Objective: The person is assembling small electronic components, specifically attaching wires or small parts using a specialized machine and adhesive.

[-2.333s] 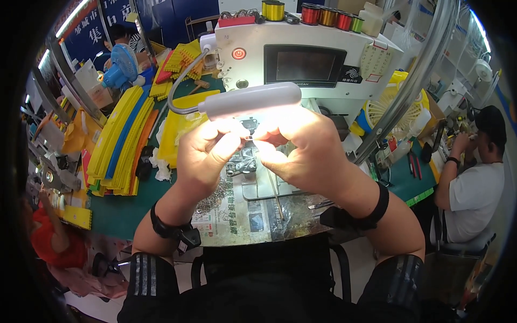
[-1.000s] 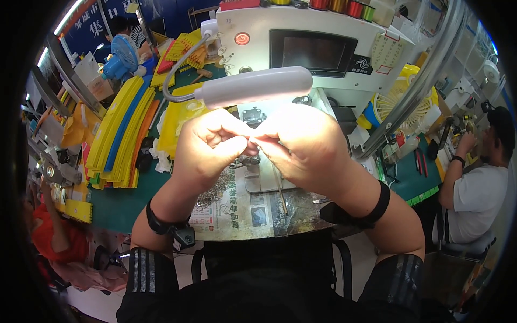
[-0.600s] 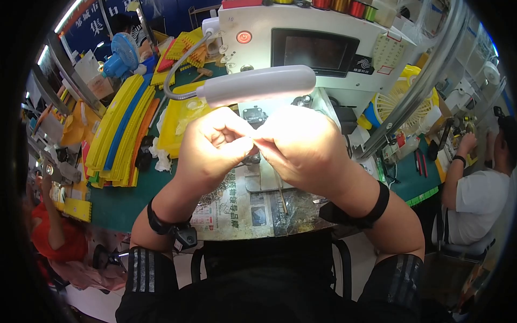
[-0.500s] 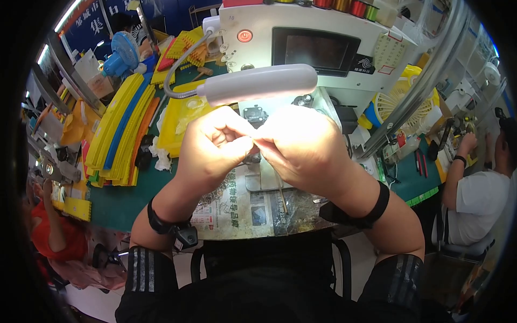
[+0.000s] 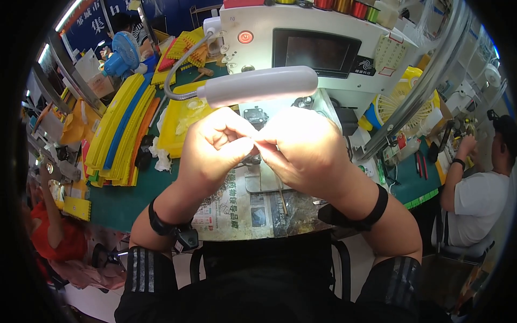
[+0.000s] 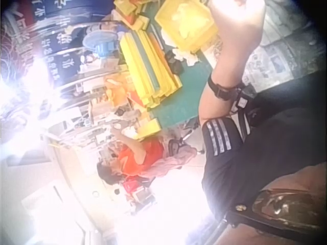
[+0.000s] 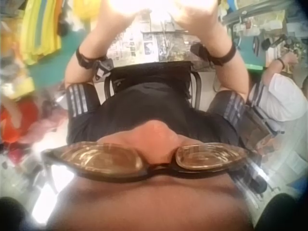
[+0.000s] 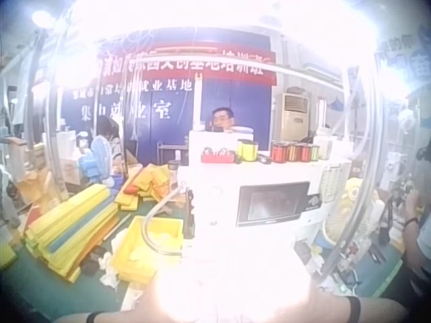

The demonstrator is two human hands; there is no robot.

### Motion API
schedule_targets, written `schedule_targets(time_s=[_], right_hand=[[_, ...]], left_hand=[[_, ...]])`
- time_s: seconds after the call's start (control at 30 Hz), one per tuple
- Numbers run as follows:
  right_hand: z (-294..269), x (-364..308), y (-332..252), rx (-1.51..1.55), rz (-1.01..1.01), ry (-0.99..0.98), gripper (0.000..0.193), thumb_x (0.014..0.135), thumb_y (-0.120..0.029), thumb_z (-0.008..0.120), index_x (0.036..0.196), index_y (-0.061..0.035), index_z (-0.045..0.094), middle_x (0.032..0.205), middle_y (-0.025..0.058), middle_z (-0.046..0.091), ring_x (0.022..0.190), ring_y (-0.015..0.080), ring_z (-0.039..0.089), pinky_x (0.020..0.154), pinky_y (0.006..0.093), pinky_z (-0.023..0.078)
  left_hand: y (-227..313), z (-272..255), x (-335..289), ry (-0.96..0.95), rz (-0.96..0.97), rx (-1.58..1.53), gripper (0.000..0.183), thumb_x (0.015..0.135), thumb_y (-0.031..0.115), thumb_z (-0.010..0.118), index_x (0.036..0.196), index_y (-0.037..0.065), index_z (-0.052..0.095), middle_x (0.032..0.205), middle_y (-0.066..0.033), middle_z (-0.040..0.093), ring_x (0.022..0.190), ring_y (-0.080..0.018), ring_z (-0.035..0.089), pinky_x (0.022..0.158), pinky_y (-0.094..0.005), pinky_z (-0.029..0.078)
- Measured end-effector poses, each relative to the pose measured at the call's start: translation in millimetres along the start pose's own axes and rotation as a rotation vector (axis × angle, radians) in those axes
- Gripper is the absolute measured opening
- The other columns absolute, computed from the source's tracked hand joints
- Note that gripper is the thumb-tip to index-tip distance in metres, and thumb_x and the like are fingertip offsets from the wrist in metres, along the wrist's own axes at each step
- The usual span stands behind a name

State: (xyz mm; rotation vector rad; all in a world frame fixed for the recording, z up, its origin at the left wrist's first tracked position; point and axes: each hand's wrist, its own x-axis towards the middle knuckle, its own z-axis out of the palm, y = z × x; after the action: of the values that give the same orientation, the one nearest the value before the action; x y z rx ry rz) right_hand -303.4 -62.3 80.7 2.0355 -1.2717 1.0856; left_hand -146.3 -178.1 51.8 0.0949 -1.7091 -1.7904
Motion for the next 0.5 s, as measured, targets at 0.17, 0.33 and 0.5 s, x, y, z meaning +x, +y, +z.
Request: schedule_targets(time_s=[0.17, 0.33, 0.5], right_hand=[[-0.4, 1.1, -2.4, -0.023, -0.015, -0.038, 0.019, 0.073, -0.001, 0.082, 0.085, -0.0033, 0.068, 0.076, 0.0098, 0.066, 0.066, 0.0276, 0.065, 0.058, 0.0359, 0.053], [-3.8, 1.4, -2.6, 0.013, 0.035, 0.006, 0.015, 0.075, -0.002, 0.081, 0.084, -0.0031, 0.07, 0.077, 0.0102, 0.068, 0.067, 0.0264, 0.067, 0.06, 0.0338, 0.054], [-9.0, 4.4, -6.5, 0.182, 0.318, -0.03, 0.014, 0.076, -0.003, 0.083, 0.086, -0.0003, 0.075, 0.084, 0.0119, 0.071, 0.074, 0.0225, 0.069, 0.069, 0.031, 0.055]], left_hand=[[-9.4, -3.1, 1.8, 0.01, 0.038, 0.047, 0.01, 0.087, -0.001, 0.064, 0.098, 0.0, 0.063, 0.089, -0.0047, 0.066, 0.083, -0.0083, 0.063, 0.077, -0.0251, 0.053], [-3.5, 2.4, 0.4, 0.035, 0.028, 0.033, 0.011, 0.087, -0.001, 0.063, 0.097, 0.0, 0.064, 0.088, -0.0049, 0.068, 0.082, -0.0095, 0.065, 0.076, -0.0265, 0.053], [-2.0, -4.0, -2.4, 0.099, 0.35, 0.332, 0.015, 0.084, 0.005, 0.068, 0.098, 0.001, 0.066, 0.086, -0.0086, 0.07, 0.078, -0.0152, 0.068, 0.074, -0.0305, 0.054]])
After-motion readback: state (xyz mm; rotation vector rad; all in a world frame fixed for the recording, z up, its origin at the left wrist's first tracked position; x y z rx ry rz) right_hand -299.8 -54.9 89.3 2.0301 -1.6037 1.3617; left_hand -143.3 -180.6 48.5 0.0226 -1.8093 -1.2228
